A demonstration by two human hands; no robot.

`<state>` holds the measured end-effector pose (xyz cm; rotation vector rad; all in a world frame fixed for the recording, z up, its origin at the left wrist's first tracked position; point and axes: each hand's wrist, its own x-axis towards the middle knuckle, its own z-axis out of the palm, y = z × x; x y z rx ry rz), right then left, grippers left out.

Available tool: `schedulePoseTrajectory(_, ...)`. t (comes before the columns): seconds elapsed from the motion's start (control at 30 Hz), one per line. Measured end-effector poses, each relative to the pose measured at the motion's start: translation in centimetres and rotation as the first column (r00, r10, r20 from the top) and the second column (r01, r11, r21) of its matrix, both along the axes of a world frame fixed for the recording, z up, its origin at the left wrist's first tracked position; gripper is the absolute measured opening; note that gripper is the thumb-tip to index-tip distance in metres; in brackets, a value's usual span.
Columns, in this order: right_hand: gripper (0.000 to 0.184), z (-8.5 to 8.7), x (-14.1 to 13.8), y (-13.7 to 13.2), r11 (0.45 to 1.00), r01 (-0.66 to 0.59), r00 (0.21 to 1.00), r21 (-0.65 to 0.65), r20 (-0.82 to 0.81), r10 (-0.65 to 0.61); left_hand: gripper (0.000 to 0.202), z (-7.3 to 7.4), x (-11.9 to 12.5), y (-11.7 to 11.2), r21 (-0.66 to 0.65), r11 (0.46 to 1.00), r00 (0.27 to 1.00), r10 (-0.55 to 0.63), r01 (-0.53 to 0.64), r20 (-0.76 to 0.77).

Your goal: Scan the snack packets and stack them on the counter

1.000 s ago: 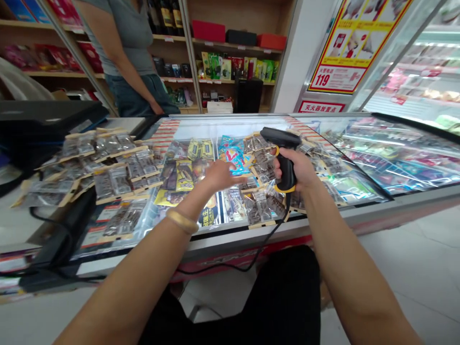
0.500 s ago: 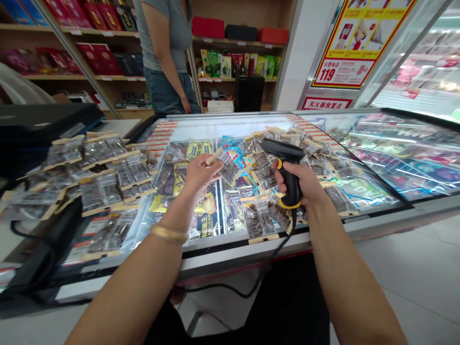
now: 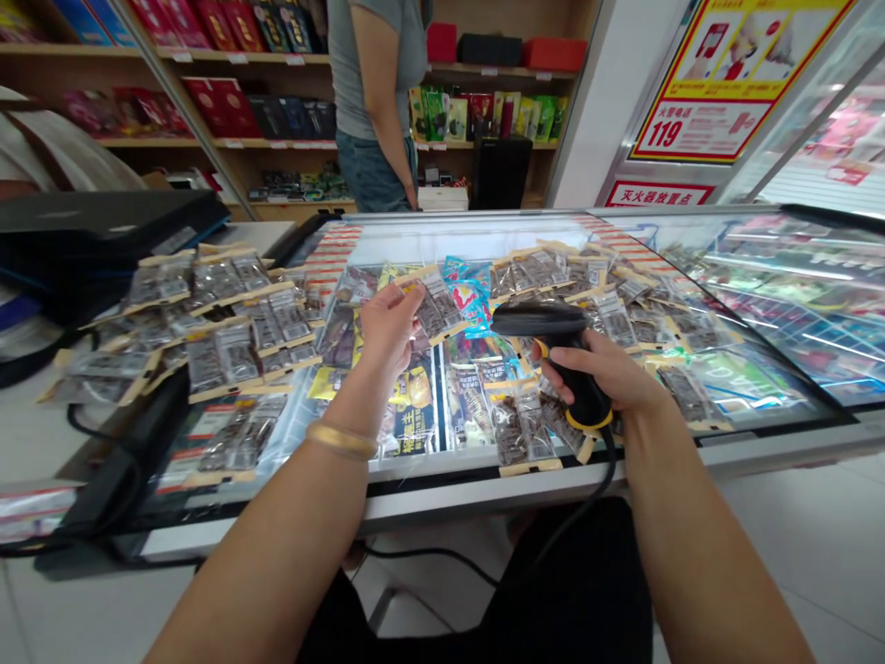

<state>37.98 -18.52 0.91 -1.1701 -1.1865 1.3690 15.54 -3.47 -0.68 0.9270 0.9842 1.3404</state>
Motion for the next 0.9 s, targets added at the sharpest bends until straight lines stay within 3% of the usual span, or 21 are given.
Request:
schedulePoseTrajectory(0.6, 0.043, -0.23, 0.09, 0.1, 1.0, -0.008, 0.999, 0.019, -0.035, 0.009, 0.018, 0.36, 0.25, -0.33, -0.046, 0.999, 0.998, 0.025, -0.022, 0.049)
schedulePoseTrajectory(0.9, 0.042, -0.22, 0.13, -0.01, 1.0, 0.006, 0.999, 0.0, -0.032, -0.006, 0.023, 0.19, -0.07, 0.13, -0.025, 0.999, 0.998, 0.046, -0.045, 0.034)
